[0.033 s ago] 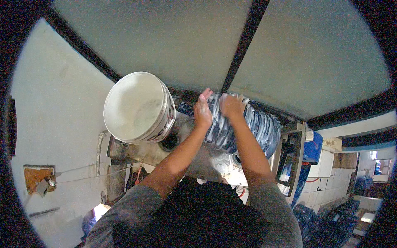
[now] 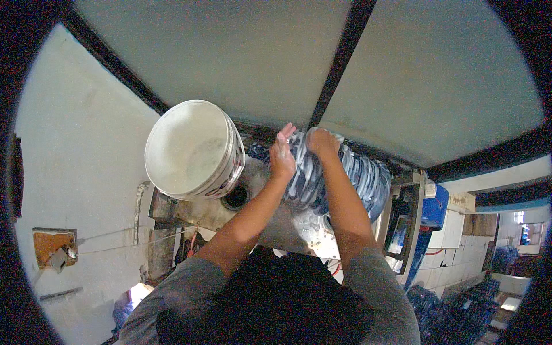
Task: The person scrubs the outside of a large blue water jug with a soapy sponge at a wash basin, turns it over to clean all sides, and sets it aside.
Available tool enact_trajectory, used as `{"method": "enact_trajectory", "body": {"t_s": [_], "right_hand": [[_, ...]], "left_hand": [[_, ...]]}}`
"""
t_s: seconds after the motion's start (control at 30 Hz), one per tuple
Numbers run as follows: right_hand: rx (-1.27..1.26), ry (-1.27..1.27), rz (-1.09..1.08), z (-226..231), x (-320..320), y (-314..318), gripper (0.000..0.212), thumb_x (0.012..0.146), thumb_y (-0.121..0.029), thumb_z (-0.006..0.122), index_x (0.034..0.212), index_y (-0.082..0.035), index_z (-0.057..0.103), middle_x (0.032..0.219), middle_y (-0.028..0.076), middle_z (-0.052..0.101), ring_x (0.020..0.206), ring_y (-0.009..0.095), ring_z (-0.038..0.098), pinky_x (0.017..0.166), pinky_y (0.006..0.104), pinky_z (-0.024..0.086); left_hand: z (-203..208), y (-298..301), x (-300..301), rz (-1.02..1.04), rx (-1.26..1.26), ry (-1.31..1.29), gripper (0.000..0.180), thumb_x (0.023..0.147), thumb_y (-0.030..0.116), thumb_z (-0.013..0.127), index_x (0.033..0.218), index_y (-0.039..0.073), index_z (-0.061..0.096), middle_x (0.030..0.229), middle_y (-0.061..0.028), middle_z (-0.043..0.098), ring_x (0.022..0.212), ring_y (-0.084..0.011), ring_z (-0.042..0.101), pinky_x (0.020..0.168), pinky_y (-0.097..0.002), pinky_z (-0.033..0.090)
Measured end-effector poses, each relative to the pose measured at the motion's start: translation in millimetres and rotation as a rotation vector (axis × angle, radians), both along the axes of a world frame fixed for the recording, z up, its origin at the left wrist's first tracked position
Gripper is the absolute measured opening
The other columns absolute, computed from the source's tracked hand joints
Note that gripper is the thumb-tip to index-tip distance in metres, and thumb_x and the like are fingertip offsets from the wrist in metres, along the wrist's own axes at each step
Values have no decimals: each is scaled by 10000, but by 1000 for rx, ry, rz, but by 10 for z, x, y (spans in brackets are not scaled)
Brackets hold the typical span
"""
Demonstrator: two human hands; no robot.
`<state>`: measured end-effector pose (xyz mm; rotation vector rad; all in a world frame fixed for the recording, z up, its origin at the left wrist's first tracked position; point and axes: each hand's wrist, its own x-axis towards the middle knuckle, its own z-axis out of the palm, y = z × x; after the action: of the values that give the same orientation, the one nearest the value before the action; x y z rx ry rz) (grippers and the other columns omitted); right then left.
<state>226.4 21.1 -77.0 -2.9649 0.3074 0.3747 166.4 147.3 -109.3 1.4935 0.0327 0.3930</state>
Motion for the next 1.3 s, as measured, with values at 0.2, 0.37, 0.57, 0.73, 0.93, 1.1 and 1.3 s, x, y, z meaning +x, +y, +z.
{"method": "enact_trajectory", "body": {"t_s": [0.2,0.37,0.57,0.73,0.93,1.1,1.3], "right_hand": [[138,-224,204,20,-292,539,394,954,-255,520,1219,-11,680,1317,235,628,1239,405,595,1049,495,476],[213,-580,709,-1,-1236,358,468,897,-143,601,1345,-8,589,1421,234,549,1362,412,480,1163,482,365],[-70,-597,551,-101,-1733,132,509,929,-224,593,1353,55,558,1437,230,538,1382,397,460,1177,545,309],[48,-422,172,-126,-799,86,541,988,-397,484,1300,24,618,1372,250,588,1332,417,513,1128,552,364],[286,-24,250,-498,-46,-264,555,981,-458,464,1129,30,682,1132,292,681,1060,450,665,996,528,490],[253,-535,592,-132,-1340,-32,415,907,-289,612,1262,-79,657,1313,197,643,1197,437,592,1044,502,465],[508,-395,96,294,-2025,-654,450,880,-231,655,1280,-31,605,1256,227,616,1204,416,562,1076,463,450]], "left_hand": [[-361,-29,132,25,-398,-65,887,1034,673,198,1363,-76,540,1369,-259,595,1318,-333,546,1145,-411,357],[-346,97,62,-77,-501,-1,866,1040,665,197,1375,-48,557,1402,-217,584,1355,-294,505,1175,-391,306],[-218,98,-203,-108,776,-100,466,1011,308,516,1396,51,567,1481,-180,517,1399,-380,443,1168,-446,345],[-193,204,-590,-42,789,-108,573,948,264,610,1471,69,481,1519,-176,476,1425,-395,406,1183,-453,328],[-269,263,-1078,-125,723,-180,676,956,286,617,1524,12,374,1579,-214,376,1459,-430,342,1200,-476,273],[-402,390,-798,-202,501,-14,633,969,280,610,1517,48,397,1579,-216,374,1444,-423,366,1186,-445,307],[-685,574,230,-473,252,280,654,967,429,623,1462,30,475,1514,-242,454,1407,-361,435,1154,-386,339]]}}
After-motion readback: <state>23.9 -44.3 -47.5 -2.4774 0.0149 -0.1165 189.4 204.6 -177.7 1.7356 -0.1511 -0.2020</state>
